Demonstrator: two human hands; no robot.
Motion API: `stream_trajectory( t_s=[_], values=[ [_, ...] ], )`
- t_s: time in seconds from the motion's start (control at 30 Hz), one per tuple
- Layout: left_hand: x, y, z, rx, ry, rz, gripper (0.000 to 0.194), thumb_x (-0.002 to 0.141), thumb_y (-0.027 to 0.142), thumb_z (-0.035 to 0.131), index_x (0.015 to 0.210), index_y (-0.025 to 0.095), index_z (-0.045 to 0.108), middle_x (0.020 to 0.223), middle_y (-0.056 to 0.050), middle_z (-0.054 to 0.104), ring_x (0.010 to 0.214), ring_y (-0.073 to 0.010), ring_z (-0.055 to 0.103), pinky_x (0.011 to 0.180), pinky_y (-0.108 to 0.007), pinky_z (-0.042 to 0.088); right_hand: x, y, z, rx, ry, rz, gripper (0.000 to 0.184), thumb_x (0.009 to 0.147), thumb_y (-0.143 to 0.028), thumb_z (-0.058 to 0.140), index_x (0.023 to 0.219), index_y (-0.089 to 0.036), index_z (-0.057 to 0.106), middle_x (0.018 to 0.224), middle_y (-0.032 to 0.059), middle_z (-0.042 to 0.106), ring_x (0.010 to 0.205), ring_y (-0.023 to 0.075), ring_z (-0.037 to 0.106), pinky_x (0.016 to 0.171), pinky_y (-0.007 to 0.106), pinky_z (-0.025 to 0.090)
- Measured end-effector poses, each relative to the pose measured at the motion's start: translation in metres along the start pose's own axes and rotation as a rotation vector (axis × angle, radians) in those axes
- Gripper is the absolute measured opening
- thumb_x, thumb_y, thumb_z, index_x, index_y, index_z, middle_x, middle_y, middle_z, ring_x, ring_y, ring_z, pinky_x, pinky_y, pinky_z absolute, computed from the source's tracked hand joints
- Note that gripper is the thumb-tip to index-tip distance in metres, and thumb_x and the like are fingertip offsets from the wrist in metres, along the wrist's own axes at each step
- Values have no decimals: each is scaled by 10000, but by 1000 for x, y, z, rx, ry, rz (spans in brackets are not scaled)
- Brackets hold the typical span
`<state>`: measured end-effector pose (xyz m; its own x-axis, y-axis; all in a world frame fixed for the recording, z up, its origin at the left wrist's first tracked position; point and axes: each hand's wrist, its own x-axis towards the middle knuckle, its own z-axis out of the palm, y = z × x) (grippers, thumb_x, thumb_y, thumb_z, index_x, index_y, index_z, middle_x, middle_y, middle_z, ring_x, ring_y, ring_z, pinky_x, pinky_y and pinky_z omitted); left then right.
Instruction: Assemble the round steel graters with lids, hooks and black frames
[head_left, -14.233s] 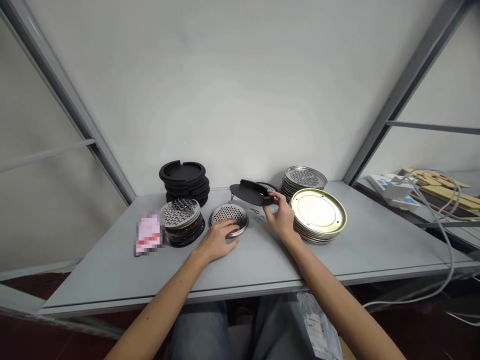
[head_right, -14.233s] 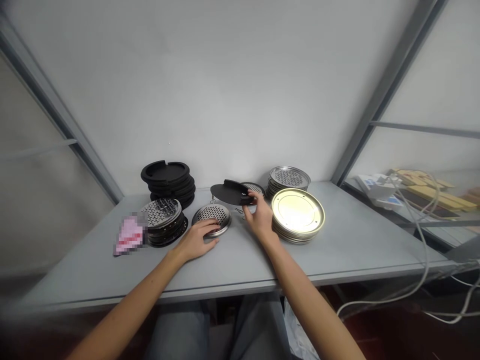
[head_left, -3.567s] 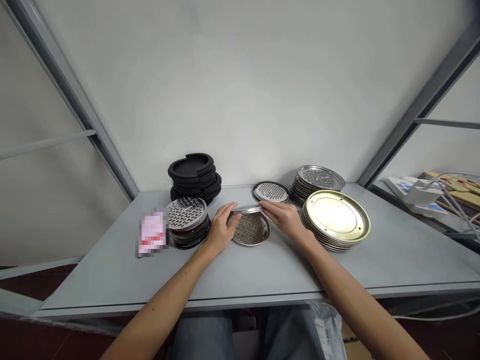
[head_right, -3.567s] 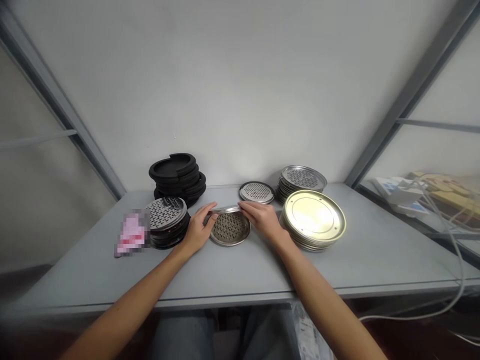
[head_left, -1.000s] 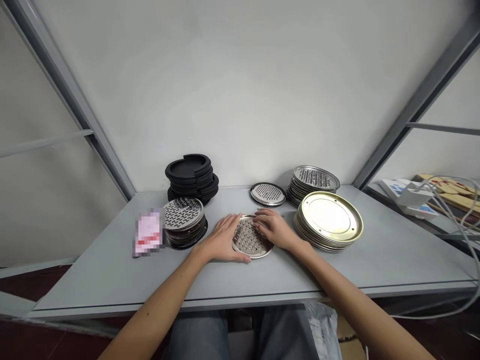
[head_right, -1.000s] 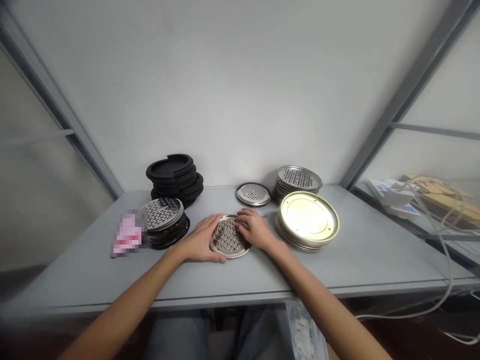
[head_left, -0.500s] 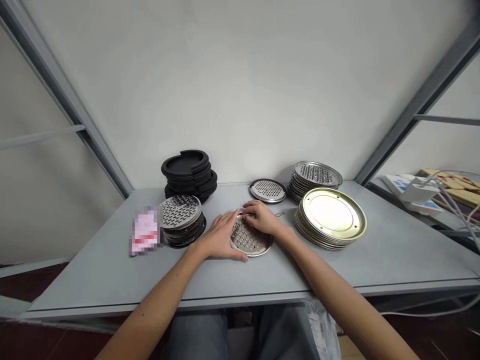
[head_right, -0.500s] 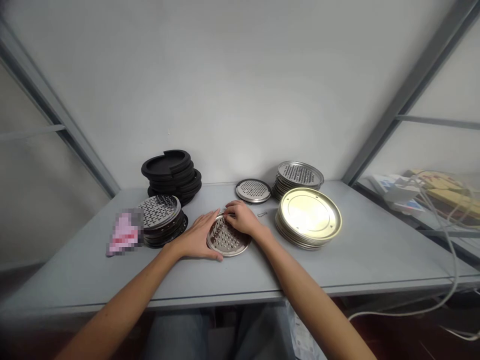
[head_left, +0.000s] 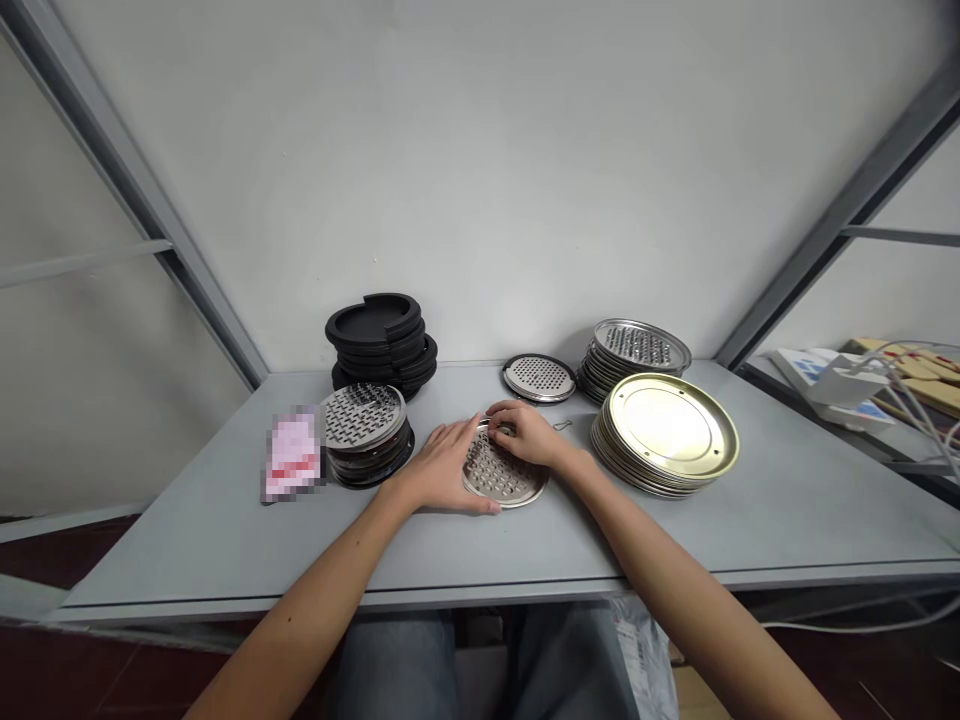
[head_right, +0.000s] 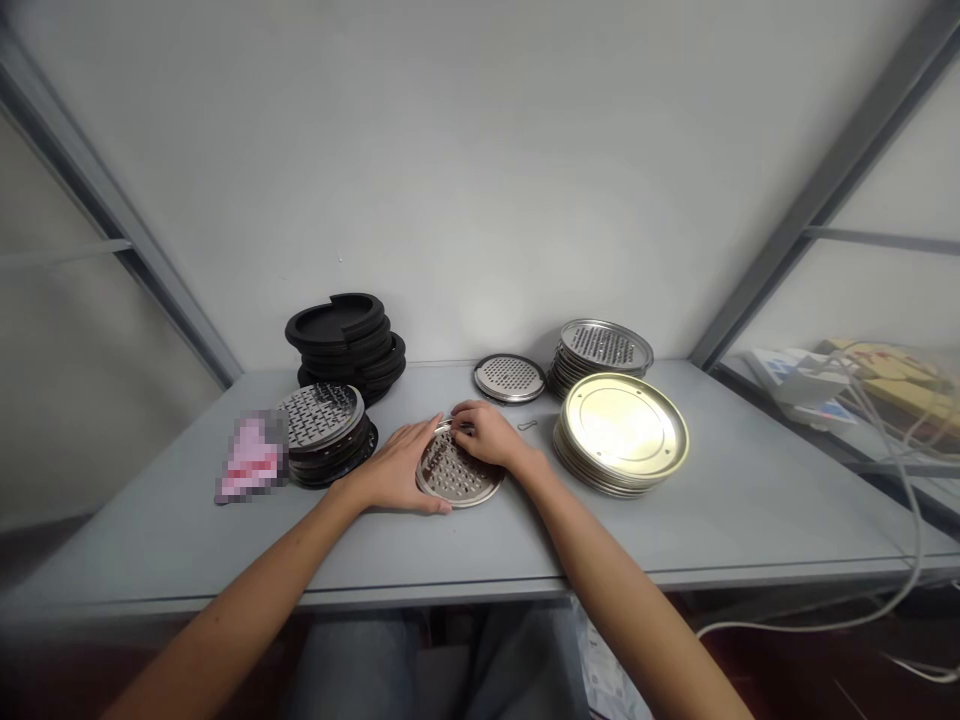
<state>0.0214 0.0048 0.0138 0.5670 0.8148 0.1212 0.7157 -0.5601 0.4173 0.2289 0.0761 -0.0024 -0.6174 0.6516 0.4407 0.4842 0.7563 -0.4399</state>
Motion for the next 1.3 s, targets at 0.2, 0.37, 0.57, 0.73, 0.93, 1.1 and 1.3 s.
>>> stream_trajectory(
  t_s=[0.2, 0.37, 0.57, 0.73, 0.93, 1.1, 1.3],
  values=[
    [0, 3, -3, -14, -30, -4, 1282, 552, 714, 722, 1521, 158, 92, 1531, -183, 264, 1413, -378, 234, 1143, -494, 214, 2, 3, -7, 71, -57, 28, 154, 810, -168, 578, 803, -183, 731, 998, 66, 685, 883, 177, 652, 859, 301, 485],
    [-2, 0, -2, -31, -42, -63, 1259, 578, 754, 680, 1526, 197, 67, 1569, -135, 187, 1430, -365, 188, 1154, -475, 218, -2, 1, -18, -10, -13, 87, 238, 833, -161, 546, 1008, -170, 707, 1112, 90, 667, 1011, 204, 622, 933, 327, 457],
    [-3, -5, 3, -46, -33, -138, 1221, 642, 768, 624, 1528, 178, 26, 1590, -139, 93, 1460, -339, 84, 1180, -468, 182, -20, 0, -26, -377, 37, 440, 436, 768, 30, 431, 1116, -107, 654, 1155, 166, 647, 1123, 280, 552, 914, 358, 437],
    [-4, -4, 2, -54, -96, -184, 1242, 653, 798, 581, 1526, 164, -33, 1595, -150, -31, 1467, -323, -17, 1192, -461, 143, -23, 0, -23, -513, -6, 551, 286, 871, -106, 452, 1077, -107, 650, 1096, 192, 656, 1043, 291, 581, 802, 341, 445],
    [-5, -1, -3, -35, -106, -172, 1205, 690, 765, 574, 1526, 152, -40, 1596, -143, -38, 1467, -309, -38, 1195, -445, 138, -20, 11, -19, -462, 13, 547, 234, 880, -234, 510, 985, -158, 704, 1056, 151, 687, 987, 266, 614, 750, 311, 435],
    [-5, 0, -3, -31, -73, -115, 1109, 753, 713, 549, 1527, 153, -14, 1598, -139, -14, 1469, -299, -27, 1198, -437, 130, -19, 18, -19, -403, 58, 566, 210, 836, -192, 528, 941, -183, 710, 983, 110, 715, 942, 245, 633, 726, 292, 425],
    [-5, 0, 1, -56, -38, -222, 1113, 740, 778, 497, 1527, 165, 4, 1598, -141, 8, 1466, -326, -10, 1181, -493, 141, -18, 16, -20, -294, 131, 630, 152, 781, -179, 566, 875, -183, 685, 864, 74, 715, 793, 209, 636, 649, 275, 417]
  ],
)
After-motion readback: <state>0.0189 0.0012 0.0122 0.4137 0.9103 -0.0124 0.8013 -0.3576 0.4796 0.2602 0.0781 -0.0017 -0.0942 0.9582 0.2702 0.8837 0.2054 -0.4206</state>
